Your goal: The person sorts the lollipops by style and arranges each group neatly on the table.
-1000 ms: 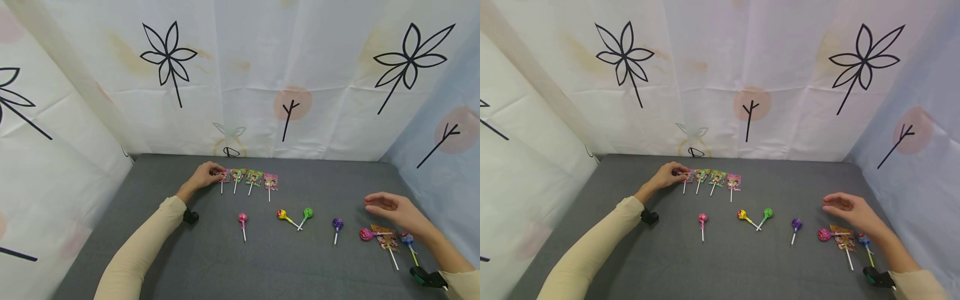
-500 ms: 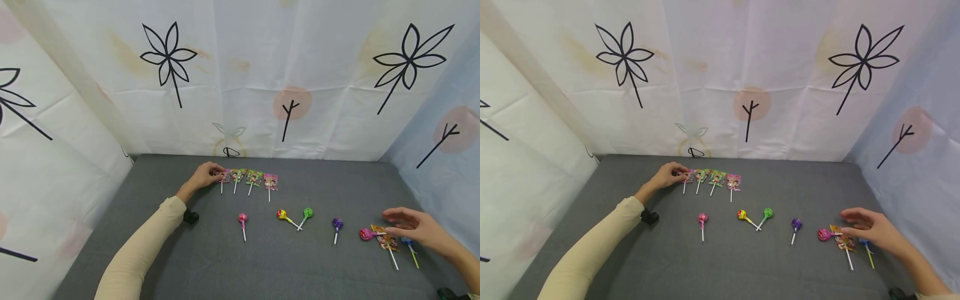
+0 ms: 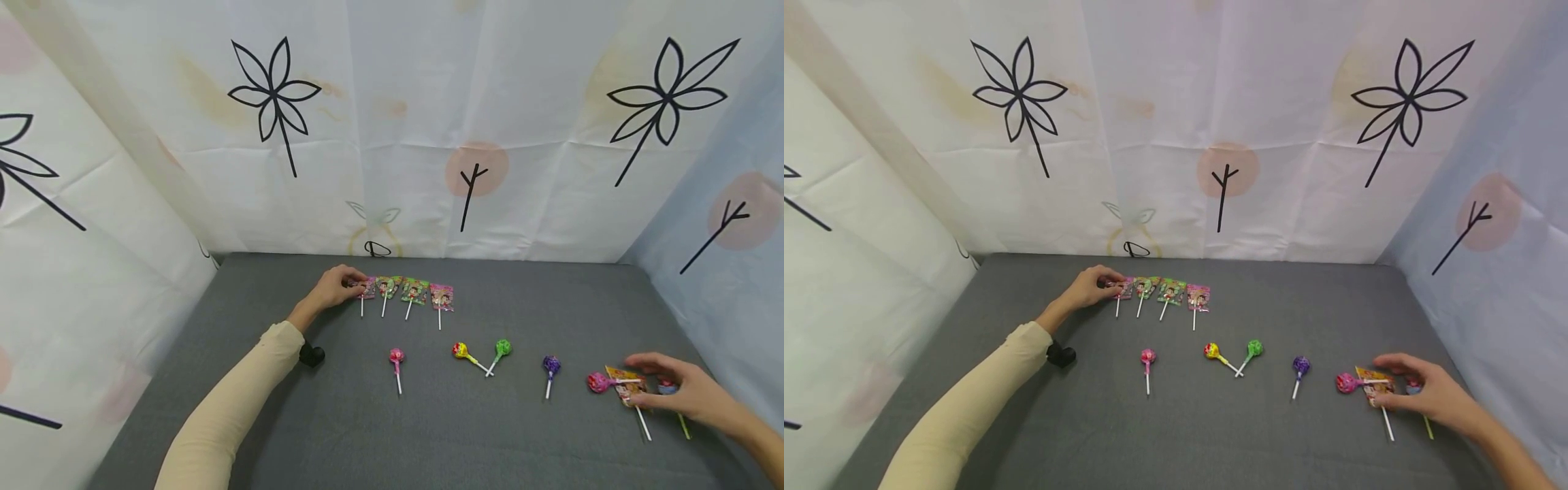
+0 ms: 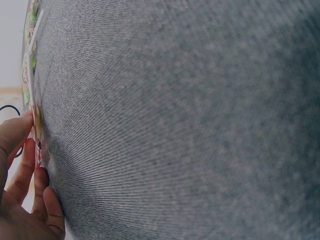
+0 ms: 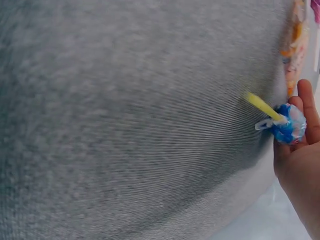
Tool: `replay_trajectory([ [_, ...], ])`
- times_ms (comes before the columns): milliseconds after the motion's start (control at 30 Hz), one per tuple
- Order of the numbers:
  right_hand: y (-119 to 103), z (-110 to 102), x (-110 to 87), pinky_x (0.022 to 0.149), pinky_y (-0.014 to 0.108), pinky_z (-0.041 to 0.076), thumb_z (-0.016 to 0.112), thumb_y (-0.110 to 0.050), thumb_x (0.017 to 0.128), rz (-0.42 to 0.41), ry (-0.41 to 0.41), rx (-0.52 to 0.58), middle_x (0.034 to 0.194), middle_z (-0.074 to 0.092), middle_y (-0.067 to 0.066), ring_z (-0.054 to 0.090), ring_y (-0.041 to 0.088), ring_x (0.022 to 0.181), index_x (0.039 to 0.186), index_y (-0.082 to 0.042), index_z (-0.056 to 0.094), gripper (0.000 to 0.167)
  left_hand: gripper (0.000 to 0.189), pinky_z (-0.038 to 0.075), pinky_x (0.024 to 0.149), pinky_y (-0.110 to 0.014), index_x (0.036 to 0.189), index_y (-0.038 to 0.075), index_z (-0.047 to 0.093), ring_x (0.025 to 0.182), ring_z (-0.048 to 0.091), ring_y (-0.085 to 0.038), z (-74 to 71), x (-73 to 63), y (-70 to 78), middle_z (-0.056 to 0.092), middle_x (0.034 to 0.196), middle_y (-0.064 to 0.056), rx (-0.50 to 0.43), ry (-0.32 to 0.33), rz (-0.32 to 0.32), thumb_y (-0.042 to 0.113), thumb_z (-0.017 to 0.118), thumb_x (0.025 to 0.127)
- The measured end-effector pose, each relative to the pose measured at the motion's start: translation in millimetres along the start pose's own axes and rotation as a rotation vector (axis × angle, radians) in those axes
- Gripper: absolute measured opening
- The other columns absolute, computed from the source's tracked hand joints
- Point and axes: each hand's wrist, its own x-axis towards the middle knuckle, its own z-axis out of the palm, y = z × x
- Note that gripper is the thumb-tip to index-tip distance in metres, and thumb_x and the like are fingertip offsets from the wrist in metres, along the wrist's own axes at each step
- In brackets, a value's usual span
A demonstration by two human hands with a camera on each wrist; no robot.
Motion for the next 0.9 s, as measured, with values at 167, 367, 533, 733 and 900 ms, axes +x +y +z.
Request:
replay_trajectory([
  [167,4.4,6.7,-1.2,0.076,0.011,0.038,0.089,-0.003,0.075,-0.05,0.025,-0.039,0.116,0.061,-0.02,0.052,-0.002,0.097,0.122,0.0,0.066,0.053,0.025,0.047,0.091,-0.052,0.119,0.001,0.074,0.105,0.063,-0.033,0.3,0.0,-1.0,0.067,0.114,-0.014,-0.008,0.006,0.011,0.012,0.073,0.096],
  [367,7.0,12.1,-1.4,0.074,0.013,0.039,0.093,-0.003,0.069,-0.102,0.036,-0.089,0.111,0.058,-0.013,0.048,0.002,0.091,0.119,-0.002,0.067,0.056,0.025,0.048,0.09,-0.051,0.118,0.001,0.074,0.104,0.063,-0.032,0.2,-0.8,3.0,0.066,0.114,-0.014,-0.017,0.009,0.002,0.01,0.074,0.095],
  [533,6.3,14.1,-1.6,0.07,0.018,0.041,0.094,-0.007,0.069,-0.078,0.031,-0.115,0.109,0.056,-0.012,0.047,0.002,0.089,0.119,0.001,0.066,0.057,0.024,0.047,0.092,-0.051,0.119,0.002,0.074,0.106,0.062,-0.032,-0.2,-2.4,7.9,0.065,0.116,-0.015,-0.018,0.001,-0.028,0.01,0.073,0.096],
  [733,7.0,15.2,-0.6,0.068,0.021,0.041,0.094,-0.007,0.068,-0.063,0.042,-0.113,0.107,0.055,-0.013,0.048,0.003,0.087,0.117,0.001,0.066,0.056,0.024,0.046,0.093,-0.052,0.119,0.003,0.074,0.109,0.06,-0.033,-1.4,-3.1,9.5,0.064,0.117,-0.015,-0.031,-0.003,-0.041,0.009,0.072,0.096],
  [900,5.1,14.8,1.1,0.065,0.023,0.04,0.094,-0.008,0.069,-0.045,0.055,-0.128,0.105,0.056,-0.013,0.048,0.003,0.085,0.115,0.0,0.066,0.054,0.024,0.047,0.093,-0.052,0.119,0.003,0.074,0.108,0.061,-0.033,-1.6,-2.8,6.3,0.064,0.117,-0.015,-0.021,0.0,-0.027,0.01,0.072,0.096],
])
